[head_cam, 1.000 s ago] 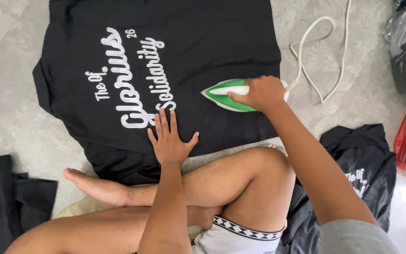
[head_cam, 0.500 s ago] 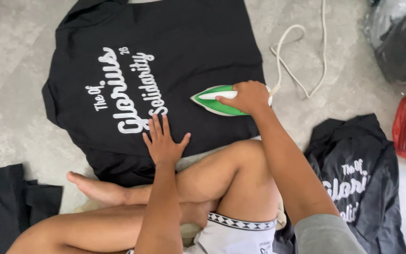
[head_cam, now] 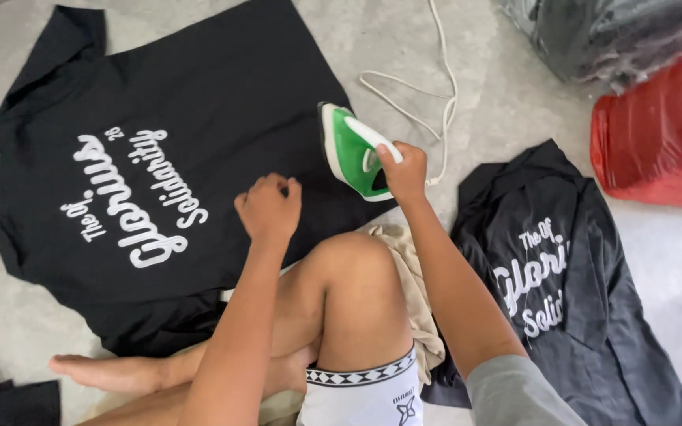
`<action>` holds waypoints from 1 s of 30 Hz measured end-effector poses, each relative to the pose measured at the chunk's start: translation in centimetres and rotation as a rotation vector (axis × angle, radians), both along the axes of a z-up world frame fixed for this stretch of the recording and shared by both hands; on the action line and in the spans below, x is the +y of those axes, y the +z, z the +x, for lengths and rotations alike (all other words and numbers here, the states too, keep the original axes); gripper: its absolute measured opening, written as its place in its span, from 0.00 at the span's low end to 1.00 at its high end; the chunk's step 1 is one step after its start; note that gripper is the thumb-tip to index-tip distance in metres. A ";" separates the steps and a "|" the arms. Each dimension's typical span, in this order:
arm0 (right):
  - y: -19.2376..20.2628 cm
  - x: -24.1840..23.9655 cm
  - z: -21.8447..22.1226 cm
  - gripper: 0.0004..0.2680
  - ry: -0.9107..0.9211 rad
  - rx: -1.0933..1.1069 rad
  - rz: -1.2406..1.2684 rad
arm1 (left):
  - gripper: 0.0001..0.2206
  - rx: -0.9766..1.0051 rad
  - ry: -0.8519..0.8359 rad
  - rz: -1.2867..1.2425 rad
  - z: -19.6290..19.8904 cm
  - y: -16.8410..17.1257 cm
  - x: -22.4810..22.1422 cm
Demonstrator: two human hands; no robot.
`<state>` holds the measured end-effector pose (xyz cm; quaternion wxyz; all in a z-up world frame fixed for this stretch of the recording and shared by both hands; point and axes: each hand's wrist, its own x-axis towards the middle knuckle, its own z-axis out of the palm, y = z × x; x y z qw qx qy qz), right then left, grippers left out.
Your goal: The person is ironing black shirts with white printed text while sitting on the floor.
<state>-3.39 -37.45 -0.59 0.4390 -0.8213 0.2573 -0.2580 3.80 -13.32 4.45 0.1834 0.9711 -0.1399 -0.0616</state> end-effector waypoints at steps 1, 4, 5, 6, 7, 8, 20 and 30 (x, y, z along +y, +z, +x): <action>0.4 0.1 -0.8 0.20 -0.013 0.005 0.006 | 0.13 0.005 -0.013 0.006 -0.1 0.5 -1.2; 1.1 -0.7 -2.1 0.22 -0.022 -0.111 0.131 | 0.09 -0.086 0.053 -0.159 -0.3 3.4 -5.2; 0.7 -1.2 -2.4 0.21 -0.071 -0.210 0.257 | 0.09 -0.037 0.046 -0.276 -0.5 5.3 -6.3; 0.0 -1.5 -3.0 0.20 -0.121 -0.304 0.385 | 0.09 0.021 0.039 -0.388 -1.1 7.0 -7.2; -0.2 -1.9 -3.1 0.20 -0.138 -0.306 0.381 | 0.09 0.026 0.022 -0.389 -0.9 7.4 -8.5; -0.5 -2.1 -3.5 0.20 -0.209 -0.373 0.447 | 0.11 0.221 -0.024 -0.281 -1.0 7.7 -9.7; -3.2 -5.5 -6.8 0.22 -0.459 -0.557 0.261 | 0.28 0.941 -0.692 -0.170 -5.5 6.8 -15.6; -6.7 -4.1 -6.0 0.20 -0.404 -0.506 0.128 | 0.28 0.925 -0.603 -0.070 -3.1 1.2 -14.6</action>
